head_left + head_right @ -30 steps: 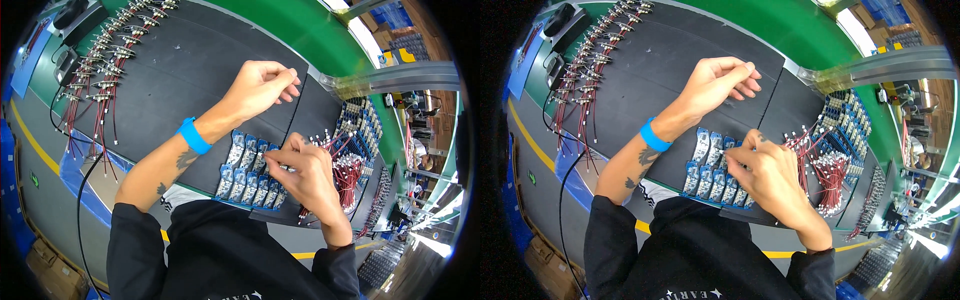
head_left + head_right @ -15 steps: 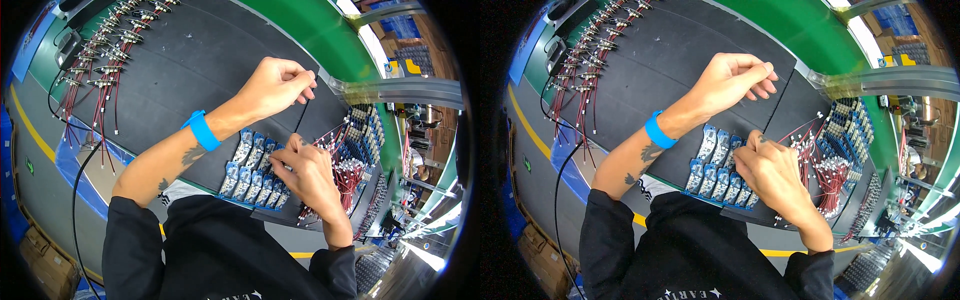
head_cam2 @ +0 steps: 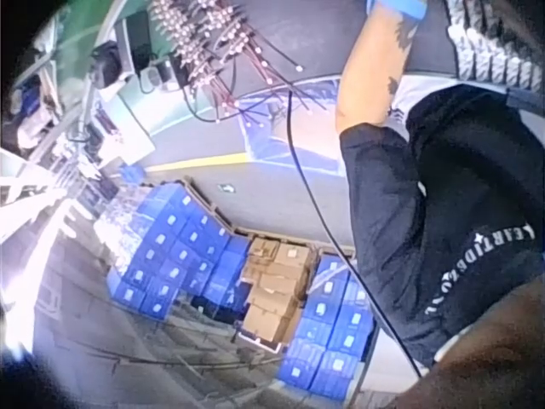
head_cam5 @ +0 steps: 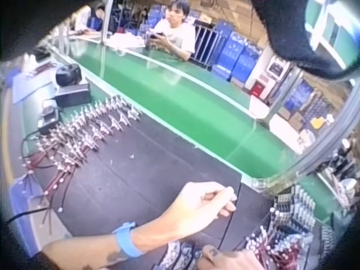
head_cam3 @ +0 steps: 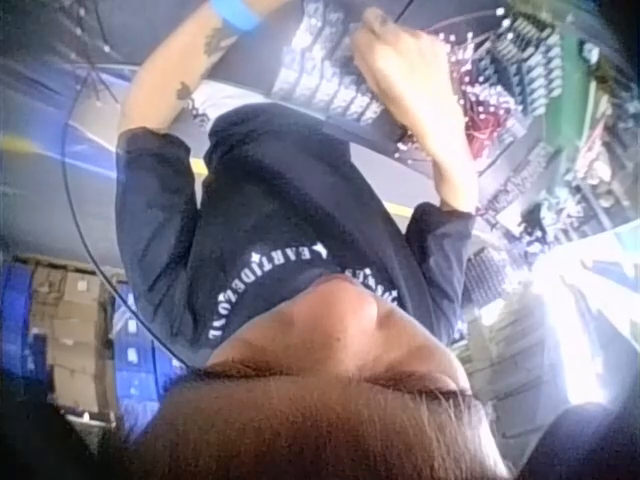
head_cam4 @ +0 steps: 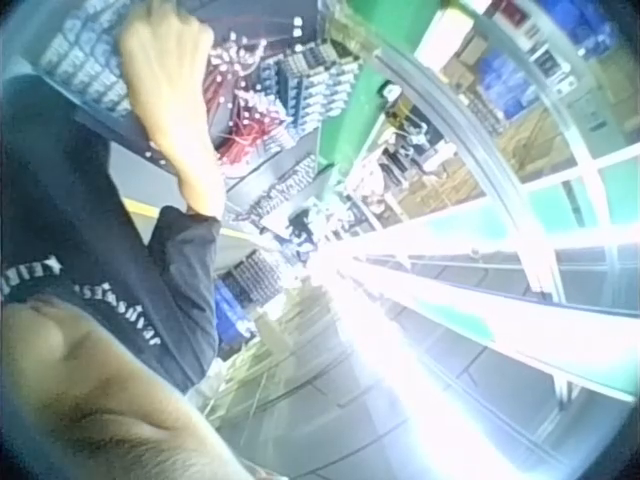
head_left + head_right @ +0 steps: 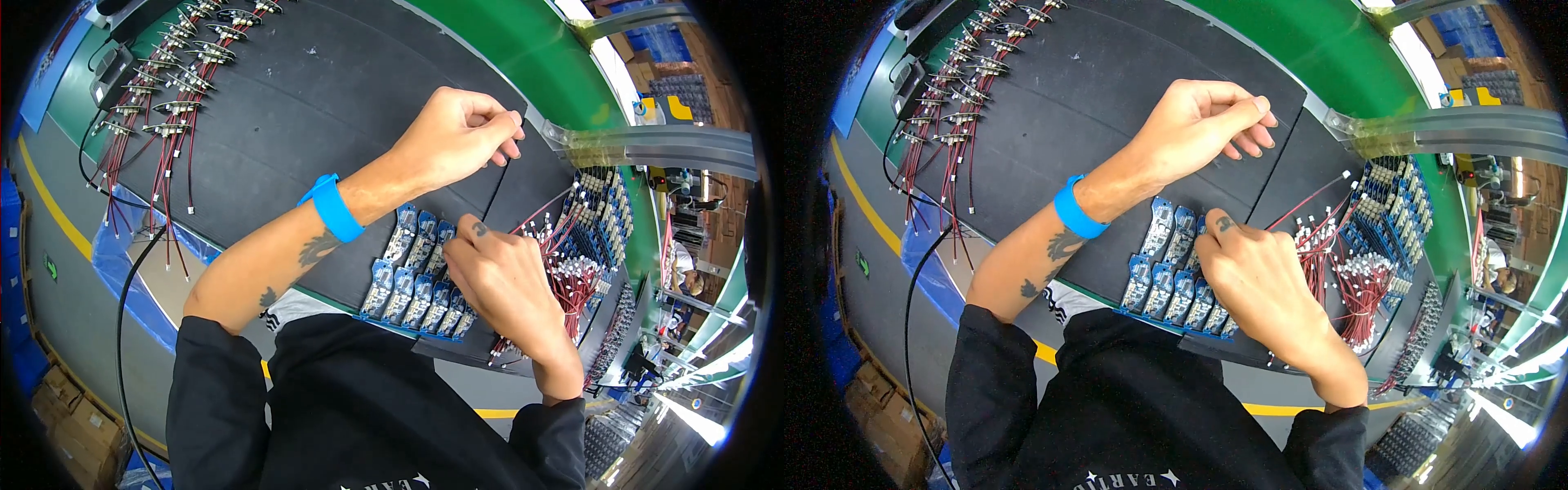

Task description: The person connects red and black wires to small printed circuit board (PCB) components by hand.

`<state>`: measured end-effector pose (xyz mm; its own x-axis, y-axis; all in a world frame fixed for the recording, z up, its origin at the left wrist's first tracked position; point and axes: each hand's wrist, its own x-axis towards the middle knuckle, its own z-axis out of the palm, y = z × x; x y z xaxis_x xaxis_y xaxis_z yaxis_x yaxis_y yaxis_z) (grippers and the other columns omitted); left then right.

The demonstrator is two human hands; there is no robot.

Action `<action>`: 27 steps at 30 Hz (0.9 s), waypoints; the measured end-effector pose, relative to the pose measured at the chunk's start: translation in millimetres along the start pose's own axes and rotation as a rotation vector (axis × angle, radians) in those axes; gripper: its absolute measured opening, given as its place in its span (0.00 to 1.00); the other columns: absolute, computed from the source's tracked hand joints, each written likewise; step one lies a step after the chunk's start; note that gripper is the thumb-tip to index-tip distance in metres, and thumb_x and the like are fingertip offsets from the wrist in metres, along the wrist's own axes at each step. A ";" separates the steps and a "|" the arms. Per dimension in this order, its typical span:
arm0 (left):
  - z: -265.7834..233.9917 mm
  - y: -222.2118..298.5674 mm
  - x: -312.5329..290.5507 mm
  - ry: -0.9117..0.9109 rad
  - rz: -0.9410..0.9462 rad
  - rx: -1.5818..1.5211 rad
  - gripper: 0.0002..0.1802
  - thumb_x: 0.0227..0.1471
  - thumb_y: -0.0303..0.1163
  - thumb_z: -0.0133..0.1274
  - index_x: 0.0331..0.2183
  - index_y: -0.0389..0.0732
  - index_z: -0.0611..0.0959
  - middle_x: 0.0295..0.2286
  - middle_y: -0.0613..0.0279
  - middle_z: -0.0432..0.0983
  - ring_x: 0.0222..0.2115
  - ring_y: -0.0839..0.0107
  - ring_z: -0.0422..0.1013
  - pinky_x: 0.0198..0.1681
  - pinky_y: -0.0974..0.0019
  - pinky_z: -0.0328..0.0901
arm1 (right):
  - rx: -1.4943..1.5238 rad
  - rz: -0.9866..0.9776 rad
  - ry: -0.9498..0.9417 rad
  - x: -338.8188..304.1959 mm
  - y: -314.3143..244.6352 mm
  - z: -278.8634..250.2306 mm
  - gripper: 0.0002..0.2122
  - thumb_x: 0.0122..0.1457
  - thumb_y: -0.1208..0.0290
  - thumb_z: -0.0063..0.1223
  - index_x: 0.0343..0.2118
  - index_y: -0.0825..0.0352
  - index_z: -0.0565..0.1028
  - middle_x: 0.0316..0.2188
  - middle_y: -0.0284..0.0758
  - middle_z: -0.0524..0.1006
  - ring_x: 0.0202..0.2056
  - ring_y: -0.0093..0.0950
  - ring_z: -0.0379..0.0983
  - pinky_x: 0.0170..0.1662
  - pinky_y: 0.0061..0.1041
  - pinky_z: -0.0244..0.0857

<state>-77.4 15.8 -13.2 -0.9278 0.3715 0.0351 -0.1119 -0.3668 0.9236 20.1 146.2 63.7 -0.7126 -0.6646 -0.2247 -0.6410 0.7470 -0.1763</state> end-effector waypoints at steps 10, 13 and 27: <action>2.4 -1.0 0.1 -0.042 0.001 0.007 0.17 0.62 0.41 0.53 0.37 0.36 0.85 0.30 0.60 0.83 0.29 0.76 0.78 0.32 0.75 0.70 | 0.033 0.031 -0.010 0.4 -4.8 10.3 0.04 0.43 0.85 0.53 0.24 0.74 0.71 0.29 0.48 0.74 0.25 0.44 0.77 0.27 0.37 0.72; 1.0 -1.9 0.1 0.020 -0.031 -0.015 0.15 0.60 0.38 0.54 0.35 0.34 0.85 0.28 0.59 0.82 0.27 0.75 0.77 0.29 0.74 0.69 | 0.120 0.021 0.026 -0.8 1.0 8.1 0.05 0.44 0.86 0.53 0.26 0.76 0.72 0.30 0.50 0.74 0.28 0.45 0.78 0.29 0.38 0.72; 1.7 7.0 -3.3 0.012 -0.065 0.085 0.17 0.63 0.40 0.51 0.36 0.34 0.84 0.29 0.58 0.82 0.30 0.73 0.78 0.33 0.72 0.70 | 0.343 0.516 0.225 -115.3 23.2 11.6 0.05 0.53 0.76 0.61 0.32 0.68 0.79 0.27 0.40 0.78 0.25 0.39 0.76 0.28 0.33 0.69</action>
<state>-74.5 13.4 -6.2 -0.9237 0.3818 -0.0305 -0.1423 -0.2682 0.9528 90.7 240.4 74.4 -0.9701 -0.1795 -0.1633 -0.1003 0.9095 -0.4034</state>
